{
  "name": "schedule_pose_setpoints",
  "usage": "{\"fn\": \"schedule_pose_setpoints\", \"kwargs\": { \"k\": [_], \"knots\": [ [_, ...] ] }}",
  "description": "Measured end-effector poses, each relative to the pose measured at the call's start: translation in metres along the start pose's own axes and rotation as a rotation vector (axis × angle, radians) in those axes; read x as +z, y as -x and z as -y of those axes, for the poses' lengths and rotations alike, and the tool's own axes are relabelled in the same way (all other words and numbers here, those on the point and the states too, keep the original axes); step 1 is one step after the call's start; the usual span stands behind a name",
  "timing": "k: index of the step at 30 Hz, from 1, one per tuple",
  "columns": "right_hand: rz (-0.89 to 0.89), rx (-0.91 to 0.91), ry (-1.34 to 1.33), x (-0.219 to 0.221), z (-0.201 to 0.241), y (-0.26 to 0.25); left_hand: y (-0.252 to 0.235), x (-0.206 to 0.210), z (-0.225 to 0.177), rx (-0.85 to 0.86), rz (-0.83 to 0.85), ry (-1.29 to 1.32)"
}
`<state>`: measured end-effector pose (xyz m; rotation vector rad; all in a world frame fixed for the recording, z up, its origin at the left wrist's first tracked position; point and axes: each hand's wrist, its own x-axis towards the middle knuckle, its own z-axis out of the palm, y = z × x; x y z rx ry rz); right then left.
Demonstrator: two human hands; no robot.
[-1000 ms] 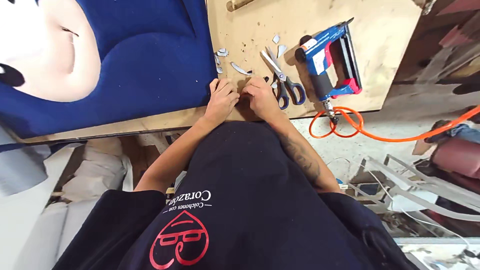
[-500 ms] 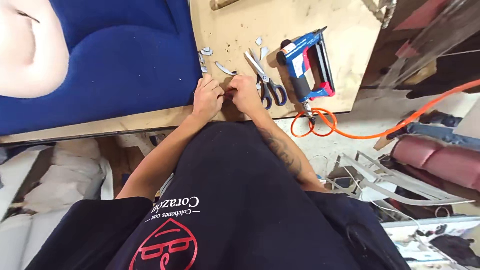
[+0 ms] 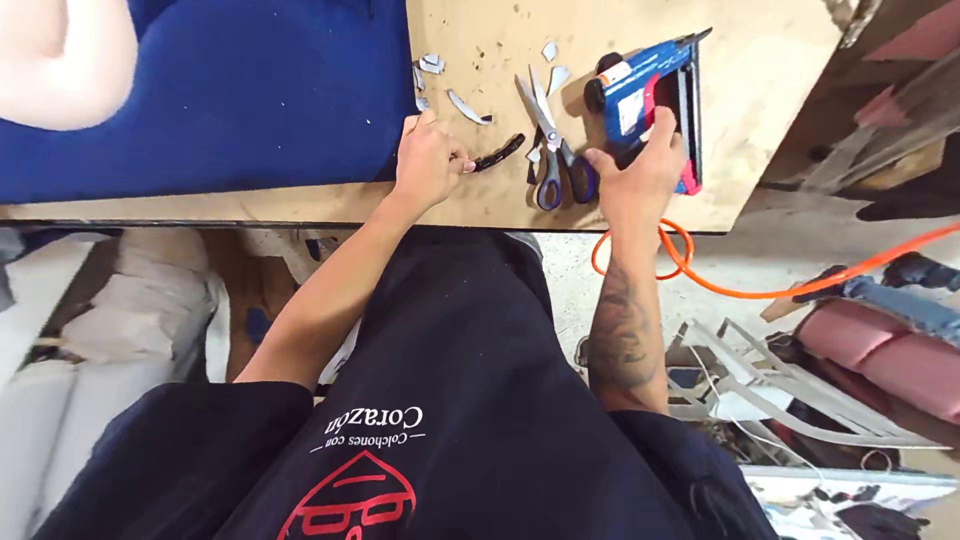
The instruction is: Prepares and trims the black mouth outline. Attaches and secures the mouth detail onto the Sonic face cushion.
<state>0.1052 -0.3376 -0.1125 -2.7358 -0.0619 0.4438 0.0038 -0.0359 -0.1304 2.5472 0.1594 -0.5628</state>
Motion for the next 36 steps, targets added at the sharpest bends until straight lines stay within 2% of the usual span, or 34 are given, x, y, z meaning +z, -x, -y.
{"fn": "schedule_pose_setpoints", "kwargs": {
  "k": [4,6,9,13,16,20,28,36],
  "knots": [
    [0.046,-0.027,-0.027,-0.011,-0.003,0.001,-0.003,-0.003,-0.001,-0.012,0.067,-0.040],
    [0.073,-0.013,-0.003,-0.029,0.005,0.025,-0.009,-0.006,-0.001,-0.018,0.103,-0.060],
    [0.211,-0.090,-0.059,-0.043,0.007,0.078,-0.020,-0.016,-0.001,-0.011,0.208,-0.082],
    [0.276,-0.170,-0.185,-0.012,0.033,0.132,-0.028,-0.022,-0.001,0.001,0.273,-0.105],
    [0.202,-0.128,-0.249,0.026,0.058,0.150,-0.035,-0.027,0.002,0.029,0.291,-0.133],
    [0.109,-0.081,-0.249,0.052,0.085,0.159,-0.036,-0.025,0.009,0.092,0.300,-0.140],
    [0.024,-0.025,-0.224,0.074,0.115,0.165,-0.036,-0.025,0.018,0.175,0.279,-0.141],
    [-0.025,0.033,-0.223,0.074,0.129,0.173,-0.038,-0.025,0.019,0.208,0.288,-0.165]
  ]
}}
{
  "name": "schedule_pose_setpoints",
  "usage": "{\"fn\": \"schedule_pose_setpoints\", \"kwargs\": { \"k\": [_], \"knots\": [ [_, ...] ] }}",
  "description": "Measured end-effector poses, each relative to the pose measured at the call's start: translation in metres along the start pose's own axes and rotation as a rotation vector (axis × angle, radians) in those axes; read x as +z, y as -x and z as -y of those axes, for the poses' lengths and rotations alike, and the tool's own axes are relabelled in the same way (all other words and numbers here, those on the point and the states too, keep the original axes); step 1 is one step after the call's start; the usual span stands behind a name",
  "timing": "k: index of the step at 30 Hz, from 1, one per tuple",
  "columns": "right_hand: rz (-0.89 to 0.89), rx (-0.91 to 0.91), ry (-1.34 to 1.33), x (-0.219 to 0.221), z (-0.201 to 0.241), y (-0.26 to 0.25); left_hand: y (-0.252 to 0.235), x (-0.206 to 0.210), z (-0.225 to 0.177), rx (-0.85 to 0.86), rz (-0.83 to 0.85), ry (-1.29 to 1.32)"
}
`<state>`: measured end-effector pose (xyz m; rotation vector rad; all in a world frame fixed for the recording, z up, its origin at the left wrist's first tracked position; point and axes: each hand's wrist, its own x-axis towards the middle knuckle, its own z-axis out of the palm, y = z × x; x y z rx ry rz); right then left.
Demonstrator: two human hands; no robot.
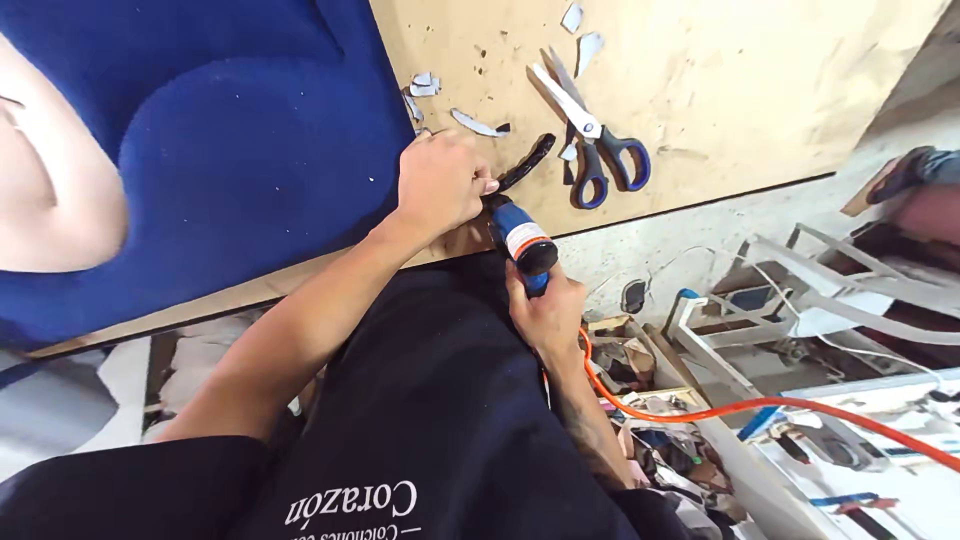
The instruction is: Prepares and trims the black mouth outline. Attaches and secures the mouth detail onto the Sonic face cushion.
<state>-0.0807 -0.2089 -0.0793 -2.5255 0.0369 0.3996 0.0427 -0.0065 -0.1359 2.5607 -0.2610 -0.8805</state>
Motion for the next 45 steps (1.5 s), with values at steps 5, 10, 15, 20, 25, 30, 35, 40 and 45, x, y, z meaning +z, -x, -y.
{"fn": "schedule_pose_setpoints", "kwargs": {
  "k": [5,10,15,20,25,30,35,40,45],
  "knots": [
    [-0.001,-0.007,-0.036,0.002,-0.005,-0.001,0.002,0.004,0.002,0.036,-0.040,-0.001],
    [0.018,-0.033,-0.008,0.003,-0.006,-0.001,0.003,0.005,0.002,0.040,-0.052,-0.006],
    [0.086,0.013,0.060,0.001,0.001,-0.003,0.003,0.006,0.003,0.031,-0.073,0.024],
    [0.002,-0.008,-0.019,-0.005,-0.004,0.001,0.008,0.011,0.007,0.085,-0.180,0.075],
    [-0.061,0.016,0.057,-0.023,-0.019,0.009,0.011,0.025,0.014,0.342,-0.349,0.028],
    [-0.017,0.049,0.155,-0.031,-0.032,0.008,0.007,0.043,0.005,0.419,-0.453,-0.002],
    [-0.025,0.003,0.116,-0.033,-0.030,0.011,0.010,0.056,0.002,0.348,-0.549,0.159],
    [-0.010,-0.040,0.072,-0.029,-0.024,0.005,0.010,0.046,0.000,0.302,-0.459,0.196],
    [0.029,-0.050,0.046,-0.022,-0.017,-0.002,0.012,0.036,0.003,0.307,-0.337,0.207]
  ]
}}
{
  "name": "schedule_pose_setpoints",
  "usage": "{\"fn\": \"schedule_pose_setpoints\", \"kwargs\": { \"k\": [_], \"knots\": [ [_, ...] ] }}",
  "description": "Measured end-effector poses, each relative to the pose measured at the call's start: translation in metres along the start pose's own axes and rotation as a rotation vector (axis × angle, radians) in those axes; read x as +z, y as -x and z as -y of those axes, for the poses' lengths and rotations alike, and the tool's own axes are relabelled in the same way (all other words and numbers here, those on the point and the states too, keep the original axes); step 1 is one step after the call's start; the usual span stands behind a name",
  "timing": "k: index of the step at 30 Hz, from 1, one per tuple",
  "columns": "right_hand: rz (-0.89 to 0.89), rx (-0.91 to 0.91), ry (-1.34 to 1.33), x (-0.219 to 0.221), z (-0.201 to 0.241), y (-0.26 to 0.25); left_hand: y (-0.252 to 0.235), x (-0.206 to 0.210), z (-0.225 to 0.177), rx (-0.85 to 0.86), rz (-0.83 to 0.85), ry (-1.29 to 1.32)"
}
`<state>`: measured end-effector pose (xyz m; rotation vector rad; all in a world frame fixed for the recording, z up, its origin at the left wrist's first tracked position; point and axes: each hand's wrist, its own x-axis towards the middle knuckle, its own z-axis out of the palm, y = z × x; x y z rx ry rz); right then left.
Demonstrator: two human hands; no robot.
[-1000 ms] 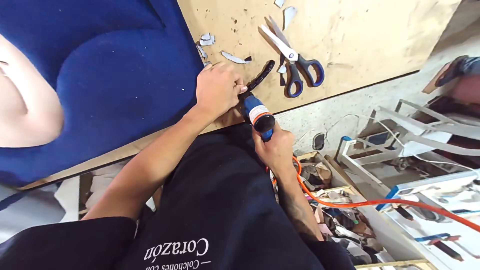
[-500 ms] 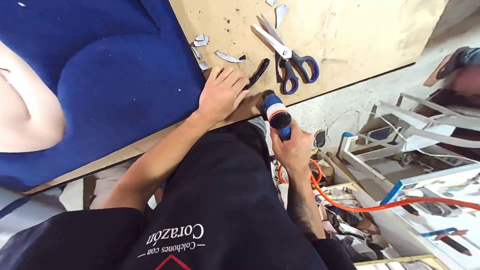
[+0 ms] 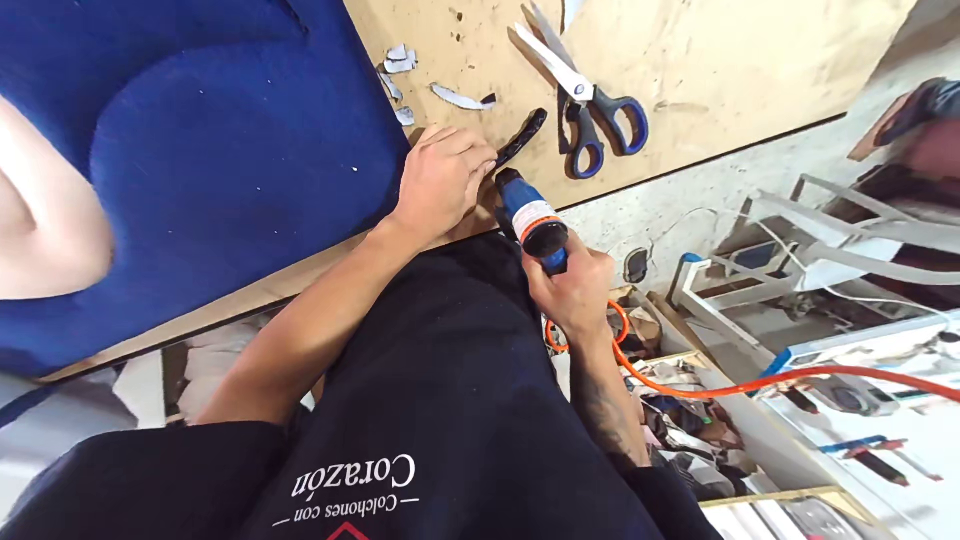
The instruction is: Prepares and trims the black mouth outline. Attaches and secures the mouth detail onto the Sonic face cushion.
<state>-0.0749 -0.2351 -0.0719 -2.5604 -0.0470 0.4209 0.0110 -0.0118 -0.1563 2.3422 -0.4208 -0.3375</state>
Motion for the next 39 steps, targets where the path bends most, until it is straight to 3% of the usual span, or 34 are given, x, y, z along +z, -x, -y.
{"fn": "schedule_pose_setpoints", "kwargs": {
  "k": [21,27,30,34,39],
  "knots": [
    [0.091,0.104,-0.003,0.007,0.009,-0.010,-0.002,-0.016,-0.003,-0.240,0.071,0.178],
    [0.045,0.079,-0.048,0.007,0.006,-0.008,0.002,-0.013,-0.005,-0.229,0.051,0.166],
    [-0.066,0.075,-0.079,-0.010,0.002,-0.007,0.009,-0.004,-0.001,-0.094,-0.035,0.150],
    [-0.229,0.102,0.155,-0.047,-0.019,-0.023,0.021,0.001,-0.003,0.018,-0.083,-0.016],
    [-0.098,0.030,0.245,-0.078,-0.096,-0.085,0.024,0.006,-0.016,-0.095,-0.054,-0.199]
  ]
}}
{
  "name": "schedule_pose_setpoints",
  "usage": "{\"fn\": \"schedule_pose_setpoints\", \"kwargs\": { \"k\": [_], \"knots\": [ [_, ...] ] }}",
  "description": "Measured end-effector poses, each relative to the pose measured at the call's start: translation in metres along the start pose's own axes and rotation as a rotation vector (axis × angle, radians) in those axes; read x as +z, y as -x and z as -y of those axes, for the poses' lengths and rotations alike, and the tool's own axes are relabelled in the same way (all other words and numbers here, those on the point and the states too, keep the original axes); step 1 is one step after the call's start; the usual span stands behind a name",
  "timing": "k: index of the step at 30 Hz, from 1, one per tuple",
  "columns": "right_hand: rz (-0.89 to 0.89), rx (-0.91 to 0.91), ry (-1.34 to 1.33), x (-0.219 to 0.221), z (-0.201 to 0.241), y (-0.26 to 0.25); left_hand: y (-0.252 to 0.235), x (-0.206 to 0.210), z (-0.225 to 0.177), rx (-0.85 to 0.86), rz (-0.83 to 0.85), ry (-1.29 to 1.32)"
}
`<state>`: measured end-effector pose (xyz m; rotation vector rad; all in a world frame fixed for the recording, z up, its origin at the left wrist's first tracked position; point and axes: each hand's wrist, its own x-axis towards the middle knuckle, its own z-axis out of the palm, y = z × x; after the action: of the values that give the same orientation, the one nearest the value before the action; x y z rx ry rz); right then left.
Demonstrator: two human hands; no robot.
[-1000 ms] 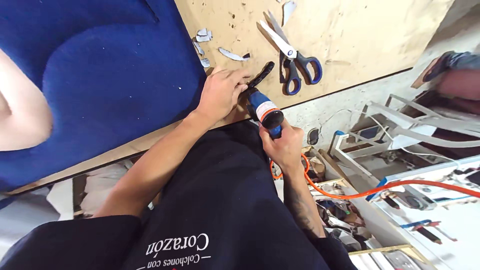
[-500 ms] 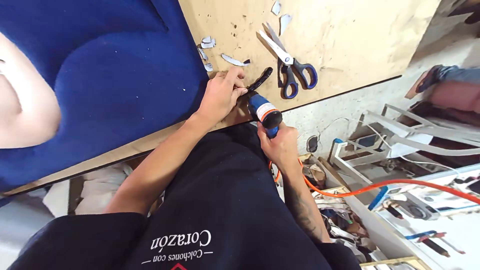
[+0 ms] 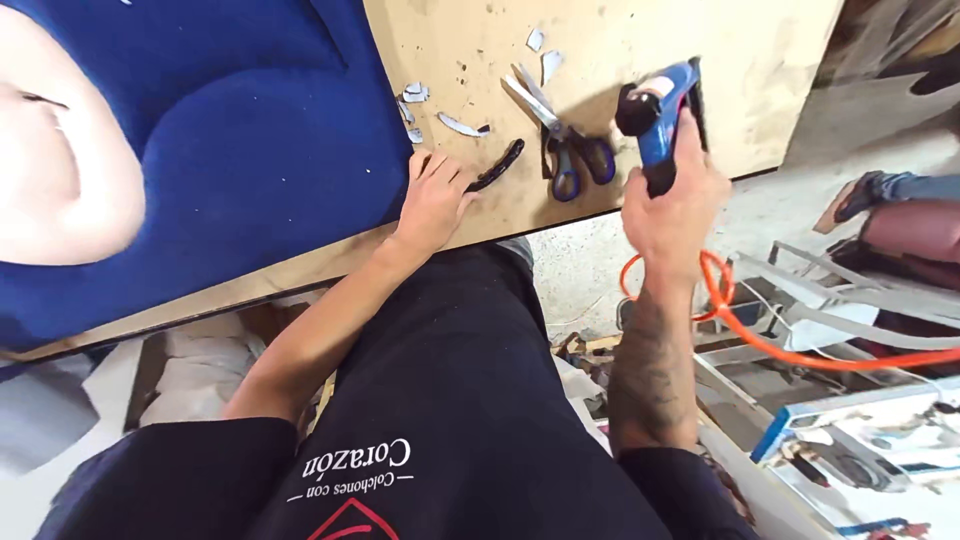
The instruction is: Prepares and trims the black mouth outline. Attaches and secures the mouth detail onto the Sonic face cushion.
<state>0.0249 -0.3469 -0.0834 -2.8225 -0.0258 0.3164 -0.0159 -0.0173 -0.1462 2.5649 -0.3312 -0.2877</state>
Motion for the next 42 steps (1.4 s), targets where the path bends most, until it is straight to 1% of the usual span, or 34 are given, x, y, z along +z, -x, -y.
{"fn": "schedule_pose_setpoints", "kwargs": {
  "k": [2,3,5,7,9,10,12,14,16,18,20,22,24,26,29,31,33,35,37,40,42],
  "knots": [
    [-0.011,-0.009,0.022,0.011,-0.018,-0.035,0.001,0.001,-0.003,0.002,-0.019,-0.029],
    [-0.035,-0.037,0.030,0.013,-0.020,-0.046,0.001,0.001,-0.004,0.009,-0.037,-0.041],
    [-0.068,-0.124,0.005,0.005,-0.004,-0.049,0.003,-0.005,-0.010,0.012,-0.065,-0.012],
    [0.023,-0.207,-0.176,-0.013,0.028,-0.035,0.005,-0.017,-0.022,-0.023,-0.074,0.129],
    [0.157,-0.254,-0.492,-0.020,0.057,-0.020,0.003,-0.034,-0.042,-0.112,-0.065,0.418],
    [0.235,-0.249,-0.681,-0.019,0.066,-0.014,0.002,-0.043,-0.056,-0.191,-0.044,0.621],
    [0.372,-0.217,-1.035,-0.020,0.074,-0.004,0.003,-0.062,-0.086,-0.326,-0.001,1.105],
    [0.455,-0.222,-1.256,-0.028,0.077,0.003,0.005,-0.078,-0.111,-0.416,0.060,1.461],
    [0.458,-0.237,-1.373,-0.039,0.076,0.004,0.006,-0.084,-0.132,-0.454,0.091,1.649],
    [0.442,-0.211,-1.448,-0.051,0.071,-0.001,0.005,-0.085,-0.148,-0.485,0.095,1.750],
    [0.442,-0.188,-1.522,-0.063,0.064,-0.009,0.004,-0.085,-0.162,-0.491,0.063,1.824],
    [0.468,-0.171,-1.572,-0.074,0.056,-0.014,0.008,-0.086,-0.174,-0.459,0.020,1.764],
    [0.490,-0.153,-1.610,-0.083,0.050,-0.018,0.014,-0.088,-0.187,-0.432,-0.044,1.603],
    [0.520,-0.112,-1.637,-0.086,0.047,-0.019,0.021,-0.086,-0.198,-0.377,-0.200,1.459],
    [0.567,-0.060,-1.646,-0.088,0.048,-0.019,0.024,-0.083,-0.211,-0.239,-0.436,1.166],
    [0.598,-0.047,-1.658,-0.087,0.050,-0.018,0.025,-0.082,-0.216,-0.204,-0.505,1.102],
    [0.600,-0.057,-1.661,-0.087,0.050,-0.017,0.026,-0.078,-0.220,-0.211,-0.541,1.140],
    [0.609,-0.130,-1.598,-0.089,0.048,-0.014,0.027,-0.074,-0.222,-0.244,-0.573,1.246],
    [0.662,-0.261,-1.433,-0.094,0.040,-0.014,0.029,-0.069,-0.226,-0.293,-0.617,1.301],
    [0.742,-0.473,-1.170,-0.099,0.028,-0.011,0.032,-0.062,-0.232,-0.347,-0.693,1.234],
    [0.733,-0.512,-1.140,-0.097,0.028,-0.005,0.034,-0.057,-0.233,-0.342,-0.738,1.188]
  ]
}}
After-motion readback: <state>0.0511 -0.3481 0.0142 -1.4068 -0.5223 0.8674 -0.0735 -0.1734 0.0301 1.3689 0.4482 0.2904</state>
